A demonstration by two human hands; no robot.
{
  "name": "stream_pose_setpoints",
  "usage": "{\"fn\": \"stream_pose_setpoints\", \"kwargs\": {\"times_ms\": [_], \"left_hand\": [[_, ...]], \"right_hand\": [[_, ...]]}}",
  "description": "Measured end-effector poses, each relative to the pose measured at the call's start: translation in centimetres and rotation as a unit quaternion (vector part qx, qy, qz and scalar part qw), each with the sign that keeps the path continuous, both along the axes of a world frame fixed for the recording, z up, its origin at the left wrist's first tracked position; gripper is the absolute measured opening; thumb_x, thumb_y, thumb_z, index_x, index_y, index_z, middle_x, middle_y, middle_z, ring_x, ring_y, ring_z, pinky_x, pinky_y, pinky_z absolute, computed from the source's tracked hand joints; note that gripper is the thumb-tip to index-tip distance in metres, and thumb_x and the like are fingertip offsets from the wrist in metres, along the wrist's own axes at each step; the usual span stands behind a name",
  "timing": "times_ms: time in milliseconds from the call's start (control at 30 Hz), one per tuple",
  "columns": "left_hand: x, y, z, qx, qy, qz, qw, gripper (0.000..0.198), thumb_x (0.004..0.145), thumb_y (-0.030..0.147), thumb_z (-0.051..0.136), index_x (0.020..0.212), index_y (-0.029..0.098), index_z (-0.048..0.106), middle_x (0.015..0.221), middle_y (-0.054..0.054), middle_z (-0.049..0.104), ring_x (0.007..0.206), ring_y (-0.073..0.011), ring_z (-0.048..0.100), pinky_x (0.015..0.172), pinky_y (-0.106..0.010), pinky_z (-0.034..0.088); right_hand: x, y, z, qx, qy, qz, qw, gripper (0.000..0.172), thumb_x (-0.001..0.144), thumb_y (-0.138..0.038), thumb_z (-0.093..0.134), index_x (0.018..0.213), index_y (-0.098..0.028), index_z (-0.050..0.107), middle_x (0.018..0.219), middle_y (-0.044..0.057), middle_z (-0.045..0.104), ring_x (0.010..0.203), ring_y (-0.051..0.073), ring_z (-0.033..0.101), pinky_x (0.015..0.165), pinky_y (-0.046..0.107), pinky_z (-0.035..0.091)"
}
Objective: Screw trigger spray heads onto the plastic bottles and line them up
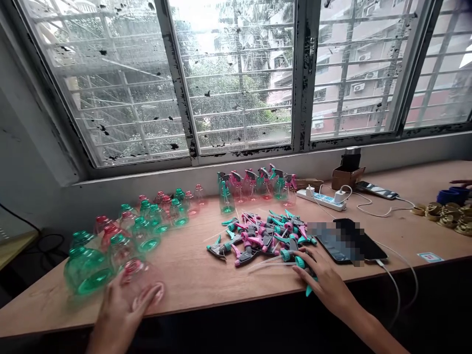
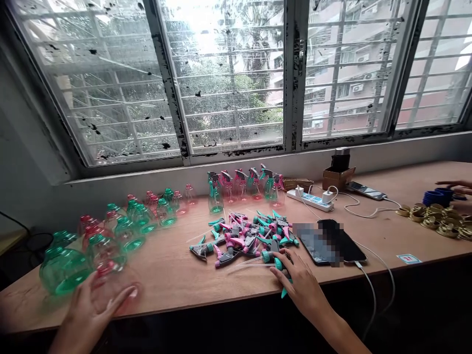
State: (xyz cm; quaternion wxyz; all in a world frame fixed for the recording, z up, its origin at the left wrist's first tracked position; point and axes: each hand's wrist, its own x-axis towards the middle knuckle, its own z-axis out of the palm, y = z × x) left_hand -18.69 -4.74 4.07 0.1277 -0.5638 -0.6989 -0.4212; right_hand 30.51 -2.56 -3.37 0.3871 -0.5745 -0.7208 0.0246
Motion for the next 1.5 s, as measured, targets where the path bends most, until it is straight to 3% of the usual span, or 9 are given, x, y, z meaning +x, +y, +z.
{"fn": "stream_pose_setpoints", "kwargs": {"times_ms": [100,267,467,600,733,867,1033,1267,1500], "left_hand": [[4.1,1.2,-1.7,0.004,-0.032,-0.117,0.993,0.082,0.079,0.063,0.062,0.147,0.025,0.035,0.132,-0.012,0.055,0.122,-0.0378,0.059,0.104,-0.056,0.052],[9.7,4.1,-2.7,-0.025,-0.039,-0.215,0.975,0.083,0.084,0.049,0.065,0.151,0.026,0.023,0.135,-0.014,0.05,0.126,-0.0357,0.055,0.1,-0.054,0.054],[12.4,7.5,-1.6,-0.074,-0.045,-0.279,0.956,0.083,0.085,0.044,0.067,0.151,0.024,0.022,0.139,-0.015,0.048,0.131,-0.0352,0.052,0.109,-0.054,0.044],[14.0,8.2,-2.4,-0.058,-0.057,-0.28,0.957,0.085,0.09,0.043,0.062,0.154,0.024,0.01,0.153,-0.019,0.034,0.138,-0.0354,0.045,0.111,-0.054,0.042],[14.3,8.0,-3.4,-0.077,-0.075,-0.288,0.952,0.092,0.09,0.045,0.063,0.156,0.024,0.002,0.157,-0.023,0.031,0.135,-0.0372,0.051,0.109,-0.056,0.044],[13.9,8.1,-3.7,-0.089,-0.096,-0.294,0.947,0.094,0.09,0.047,0.064,0.156,0.023,0.001,0.156,-0.024,0.035,0.137,-0.0362,0.05,0.109,-0.055,0.044],[13.8,8.1,-3.5,-0.094,-0.115,-0.299,0.943,0.094,0.09,0.046,0.065,0.156,0.023,0.002,0.155,-0.024,0.038,0.137,-0.0363,0.051,0.11,-0.056,0.043],[13.9,7.8,-3.4,-0.101,-0.13,-0.308,0.937,0.094,0.089,0.046,0.067,0.156,0.025,0.005,0.155,-0.023,0.04,0.138,-0.0347,0.051,0.111,-0.054,0.043],[13.9,8.0,-3.4,-0.097,-0.137,-0.313,0.935,0.092,0.089,0.045,0.066,0.155,0.024,0.006,0.155,-0.024,0.038,0.135,-0.0341,0.054,0.106,-0.05,0.048]], "right_hand": [[-0.3,0.3,0.2,-0.004,-0.004,-0.017,1.0,0.039,0.098,-0.054,0.049,0.13,-0.035,0.061,0.136,0.006,0.063,0.124,0.032,0.062,0.095,0.043,0.059],[-0.7,1.9,0.4,0.006,-0.02,-0.034,0.999,0.041,0.099,-0.057,0.047,0.128,-0.032,0.061,0.131,0.009,0.063,0.122,0.034,0.061,0.095,0.047,0.057],[-1.3,4.6,0.4,0.045,-0.072,-0.061,0.995,0.045,0.097,-0.054,0.051,0.133,-0.029,0.057,0.133,0.014,0.057,0.124,0.037,0.058,0.098,0.052,0.054],[-1.6,6.1,1.5,0.075,-0.122,-0.067,0.987,0.051,0.099,-0.054,0.048,0.14,-0.024,0.051,0.147,0.018,0.048,0.136,0.041,0.046,0.105,0.058,0.045],[-2.6,7.3,3.5,0.102,-0.151,0.018,0.983,0.044,0.104,-0.046,0.041,0.143,-0.027,0.048,0.154,0.014,0.047,0.141,0.035,0.043,0.113,0.056,0.036],[-4.2,8.3,4.9,0.083,-0.172,0.086,0.978,0.053,0.099,-0.055,0.048,0.142,-0.024,0.048,0.148,0.015,0.055,0.136,0.034,0.049,0.115,0.055,0.031],[-6.5,10.1,5.2,0.016,-0.149,0.056,0.987,0.071,0.091,-0.068,0.054,0.14,-0.017,0.049,0.124,0.019,0.071,0.117,0.038,0.063,0.108,0.057,0.036],[-7.9,12.5,4.9,0.023,-0.132,0.048,0.99,0.055,0.093,-0.039,0.06,0.141,-0.015,0.047,0.125,0.019,0.067,0.119,0.036,0.059,0.1,0.045,0.043],[-8.1,14.0,6.1,0.063,-0.068,0.059,0.994,0.054,0.093,-0.039,0.058,0.142,-0.019,0.046,0.124,0.015,0.065,0.116,0.034,0.057,0.105,0.048,0.039]]}}
